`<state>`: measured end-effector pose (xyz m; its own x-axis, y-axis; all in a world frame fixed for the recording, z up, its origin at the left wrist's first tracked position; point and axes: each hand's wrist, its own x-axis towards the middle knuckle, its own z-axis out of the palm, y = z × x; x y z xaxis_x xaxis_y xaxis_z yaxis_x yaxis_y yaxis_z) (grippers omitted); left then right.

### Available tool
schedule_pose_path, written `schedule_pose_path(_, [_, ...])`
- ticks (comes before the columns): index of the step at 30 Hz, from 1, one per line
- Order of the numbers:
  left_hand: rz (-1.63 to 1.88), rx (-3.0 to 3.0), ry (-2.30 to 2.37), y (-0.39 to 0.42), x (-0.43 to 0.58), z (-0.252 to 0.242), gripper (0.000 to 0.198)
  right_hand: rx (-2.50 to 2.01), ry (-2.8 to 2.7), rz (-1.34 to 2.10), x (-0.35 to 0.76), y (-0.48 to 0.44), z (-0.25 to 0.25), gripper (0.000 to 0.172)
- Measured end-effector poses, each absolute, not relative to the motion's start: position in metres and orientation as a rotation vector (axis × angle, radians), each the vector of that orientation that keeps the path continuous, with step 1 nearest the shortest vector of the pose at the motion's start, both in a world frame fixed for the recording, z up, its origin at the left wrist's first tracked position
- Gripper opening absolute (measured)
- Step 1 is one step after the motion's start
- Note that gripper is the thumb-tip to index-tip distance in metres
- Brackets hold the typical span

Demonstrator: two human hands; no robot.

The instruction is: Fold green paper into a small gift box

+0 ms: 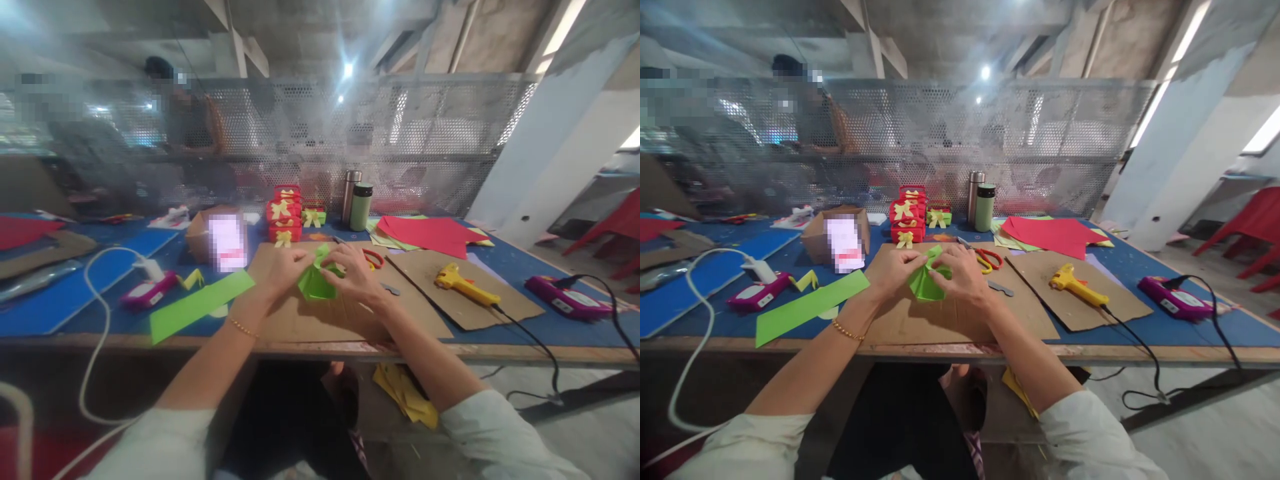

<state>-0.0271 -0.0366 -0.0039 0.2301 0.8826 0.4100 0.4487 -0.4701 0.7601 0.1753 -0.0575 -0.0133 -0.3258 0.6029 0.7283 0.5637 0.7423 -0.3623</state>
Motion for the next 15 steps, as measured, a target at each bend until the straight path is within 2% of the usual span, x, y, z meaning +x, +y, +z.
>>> schedule_pose_path(2, [1.129, 2.090, 1.257, -0.0383, -0.0272, -0.0020, 0.041, -0.961, -2.090, -0.001, 0.1747, -0.0555, -0.0179, 0.008])
schedule_pose_path(5, [1.083, 2.146, 1.268, -0.0390, -0.0268, -0.0002, 0.041, -1.050, -2.095, -0.012, 0.1750, -0.0521, -0.0222, 0.013])
schedule_pose_path(15, [1.108, 2.084, 1.162, -0.0375, -0.0263, -0.0030, 0.044, -1.034, -2.064, 0.142, 0.1759, -0.0494, -0.0191, 0.014])
